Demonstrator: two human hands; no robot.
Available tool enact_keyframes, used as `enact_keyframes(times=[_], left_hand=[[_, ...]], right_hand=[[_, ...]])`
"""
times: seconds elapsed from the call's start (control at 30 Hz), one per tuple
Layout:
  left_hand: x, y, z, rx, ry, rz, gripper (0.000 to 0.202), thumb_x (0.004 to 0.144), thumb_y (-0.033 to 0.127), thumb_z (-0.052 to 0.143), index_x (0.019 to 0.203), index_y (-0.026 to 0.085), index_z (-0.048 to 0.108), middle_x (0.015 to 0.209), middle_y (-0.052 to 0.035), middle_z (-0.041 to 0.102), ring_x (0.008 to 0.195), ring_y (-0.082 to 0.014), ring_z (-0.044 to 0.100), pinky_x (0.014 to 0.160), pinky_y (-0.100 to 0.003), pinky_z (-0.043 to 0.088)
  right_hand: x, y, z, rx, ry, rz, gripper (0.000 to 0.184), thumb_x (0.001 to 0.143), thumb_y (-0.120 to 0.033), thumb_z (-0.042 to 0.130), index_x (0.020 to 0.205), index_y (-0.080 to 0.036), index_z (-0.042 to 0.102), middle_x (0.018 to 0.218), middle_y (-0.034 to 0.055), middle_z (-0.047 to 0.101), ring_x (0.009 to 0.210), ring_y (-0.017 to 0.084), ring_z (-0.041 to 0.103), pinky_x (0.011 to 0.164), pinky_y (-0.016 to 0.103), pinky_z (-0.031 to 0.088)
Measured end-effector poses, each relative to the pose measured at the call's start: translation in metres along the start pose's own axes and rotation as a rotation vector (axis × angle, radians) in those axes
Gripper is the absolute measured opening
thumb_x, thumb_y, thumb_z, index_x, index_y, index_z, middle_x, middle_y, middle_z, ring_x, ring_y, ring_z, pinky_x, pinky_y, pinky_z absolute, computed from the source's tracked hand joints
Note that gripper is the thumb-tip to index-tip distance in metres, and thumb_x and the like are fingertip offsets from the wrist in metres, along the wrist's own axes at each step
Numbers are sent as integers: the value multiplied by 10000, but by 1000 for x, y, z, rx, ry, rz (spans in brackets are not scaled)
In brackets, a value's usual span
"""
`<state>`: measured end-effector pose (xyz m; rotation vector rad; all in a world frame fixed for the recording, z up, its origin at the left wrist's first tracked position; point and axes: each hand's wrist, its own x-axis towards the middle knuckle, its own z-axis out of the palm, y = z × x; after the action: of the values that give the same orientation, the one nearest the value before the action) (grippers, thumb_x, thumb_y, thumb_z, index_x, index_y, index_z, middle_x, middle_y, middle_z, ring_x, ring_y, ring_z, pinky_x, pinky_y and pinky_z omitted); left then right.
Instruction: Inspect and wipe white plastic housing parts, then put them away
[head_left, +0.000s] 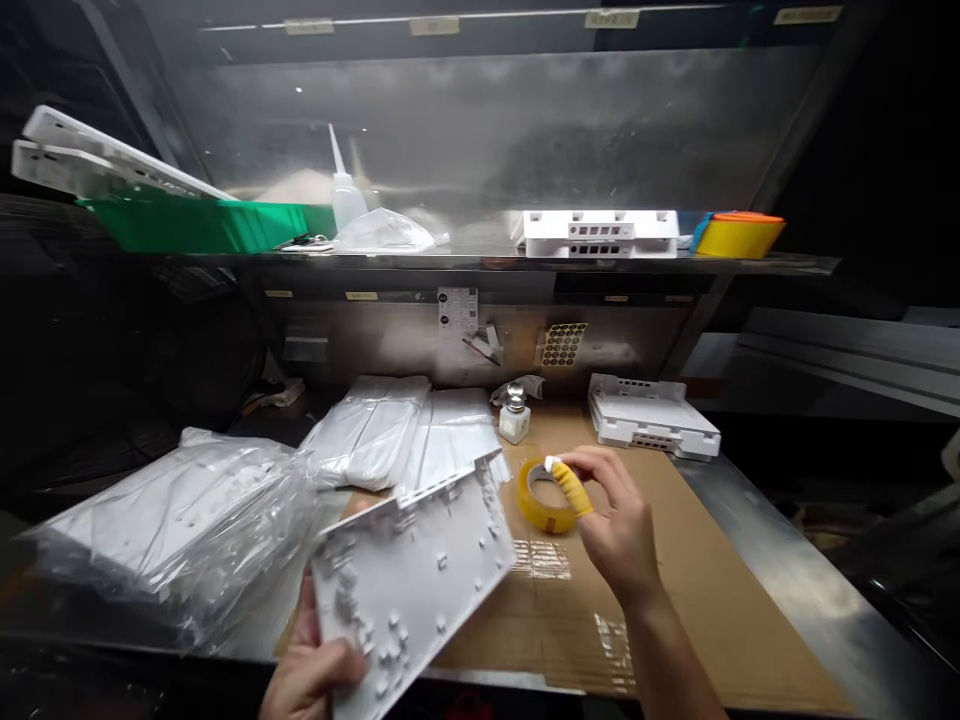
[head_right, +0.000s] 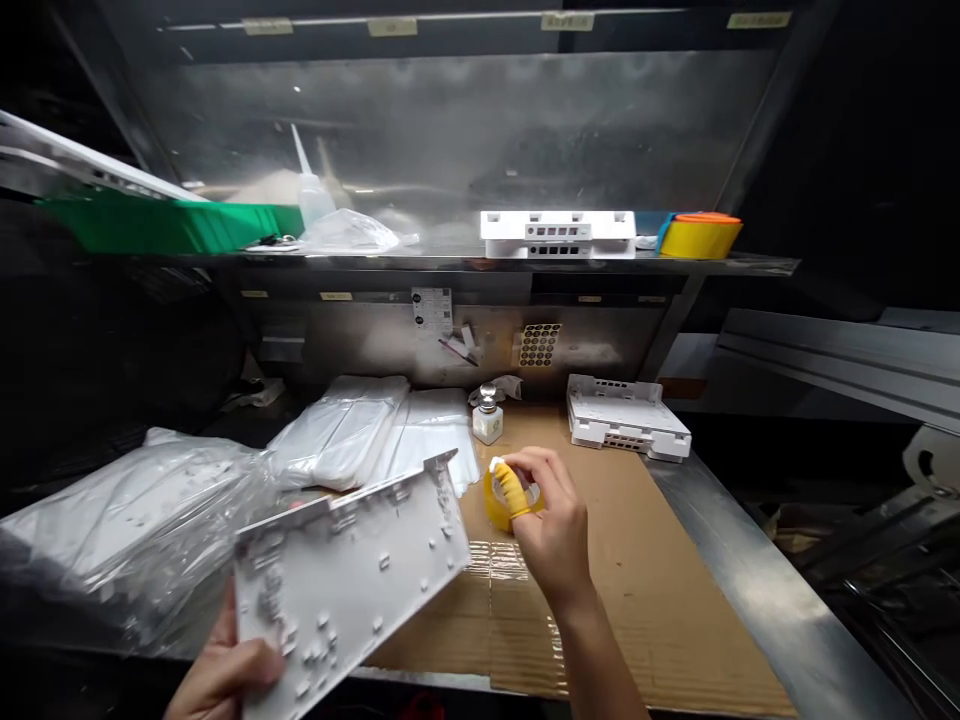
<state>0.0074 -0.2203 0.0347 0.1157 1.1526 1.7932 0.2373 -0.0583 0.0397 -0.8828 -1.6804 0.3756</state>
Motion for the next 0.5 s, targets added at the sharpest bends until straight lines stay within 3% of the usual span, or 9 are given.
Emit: enact_keyframes(times=[0.1, 0.23, 0.5], left_hand=[[-9, -9, 36, 44, -121, 224, 819, 606, 45, 709, 1313, 448, 620, 1545, 107, 540, 1491, -320, 402, 1220, -438, 367], [-14, -30, 57, 130, -257, 383, 536, 742, 109, 718, 1208, 372, 684, 1593, 66, 486, 1541, -289, 309, 1280, -423, 226], [-15, -41, 59, 110, -331, 316, 604, 734, 77, 670, 1265, 365, 658, 1612, 39, 464, 1550, -300, 287, 1275, -432, 235]], right_hand=[[-4, -44, 7, 101, 37, -136, 315, 879, -39, 598, 1104, -248, 670, 1087, 46, 638, 1033, 198, 625, 906, 322, 509], [-9, -88, 22, 181, 20, -240, 257, 914, -84, 647, 1111, -247, 666, 1029, 41, 642, 961, 184, 642, 858, 304, 540], [-12, -88, 27, 178, 35, -168, 250, 908, -82, 644, 1085, -253, 684, 1019, 38, 648, 920, 185, 651, 801, 296, 535]])
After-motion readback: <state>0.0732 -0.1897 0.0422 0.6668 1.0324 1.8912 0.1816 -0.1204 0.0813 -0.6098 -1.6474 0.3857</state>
